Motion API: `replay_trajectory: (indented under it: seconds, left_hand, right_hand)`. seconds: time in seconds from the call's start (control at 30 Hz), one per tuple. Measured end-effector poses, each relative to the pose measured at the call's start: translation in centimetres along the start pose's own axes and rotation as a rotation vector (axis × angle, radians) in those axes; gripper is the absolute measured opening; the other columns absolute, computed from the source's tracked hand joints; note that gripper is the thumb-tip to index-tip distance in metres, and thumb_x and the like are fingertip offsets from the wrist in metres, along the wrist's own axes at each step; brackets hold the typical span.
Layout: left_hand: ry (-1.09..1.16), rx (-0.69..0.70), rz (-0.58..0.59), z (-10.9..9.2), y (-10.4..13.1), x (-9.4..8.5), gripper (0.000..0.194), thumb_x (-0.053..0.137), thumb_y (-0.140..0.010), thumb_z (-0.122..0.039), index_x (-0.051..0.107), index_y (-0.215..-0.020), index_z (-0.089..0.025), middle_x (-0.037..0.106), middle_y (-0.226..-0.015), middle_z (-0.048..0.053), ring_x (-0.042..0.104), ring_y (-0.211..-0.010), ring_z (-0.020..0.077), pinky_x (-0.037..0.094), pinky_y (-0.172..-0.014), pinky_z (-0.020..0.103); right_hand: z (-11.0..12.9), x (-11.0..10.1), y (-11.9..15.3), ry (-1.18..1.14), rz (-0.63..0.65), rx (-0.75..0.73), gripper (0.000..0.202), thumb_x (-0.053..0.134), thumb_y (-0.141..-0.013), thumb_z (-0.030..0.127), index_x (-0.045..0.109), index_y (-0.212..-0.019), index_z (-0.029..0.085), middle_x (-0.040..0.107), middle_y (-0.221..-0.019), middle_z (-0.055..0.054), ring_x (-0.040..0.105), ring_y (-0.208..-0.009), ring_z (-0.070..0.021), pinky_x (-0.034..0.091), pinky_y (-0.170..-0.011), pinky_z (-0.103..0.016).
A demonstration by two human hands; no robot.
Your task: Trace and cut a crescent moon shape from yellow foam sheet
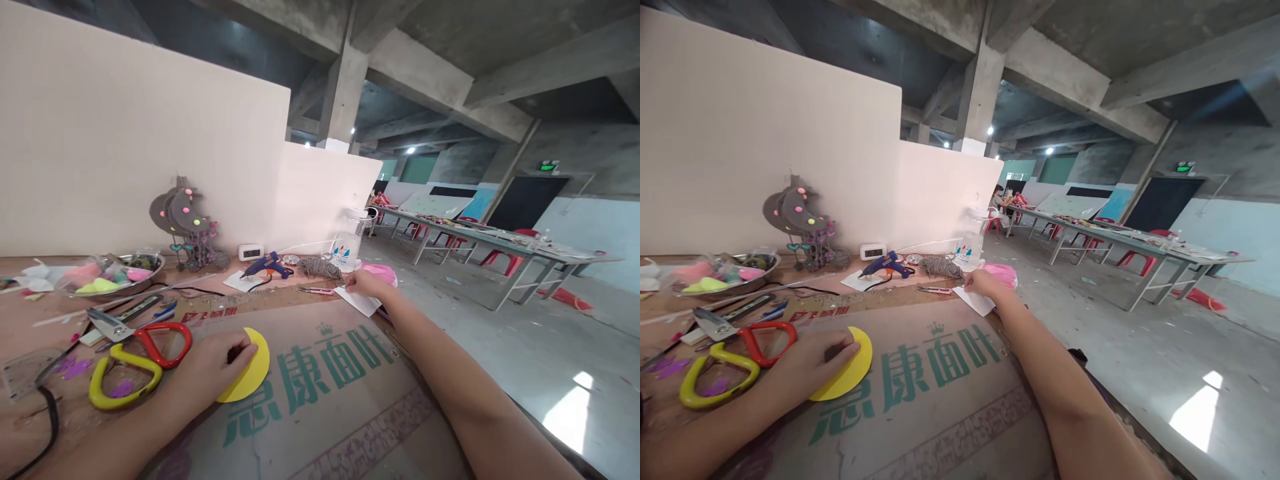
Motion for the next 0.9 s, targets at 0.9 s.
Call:
replay_trajectory:
  seconds: [0.9]
  left_hand:
    - [-0.011,-0.010,0.010,0.2,0.2,0.0,0.035,0.037,-0.090,-0.046,0.048,-0.067,-0.022,0.058,-0.067,-0.002,0.057,-0.067,0.0178,0.034,-0.060,0.029]
  right_hand:
    - [-1.9,0.0,0.3,-0.009,0.101,0.017,0.015,0.067,-0.074,0.019,0.075,-0.086,0.019,0.075,-0.089,-0.003,0.065,-0.079,-0.0169,0.038,-0.061,-0.022]
Point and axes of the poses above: each hand's wrist, its own y-axis away from the middle knuckle, its own x-axis out of the palm, z = x × y, the point moved 2 cm from there along -y, towards the middle knuckle
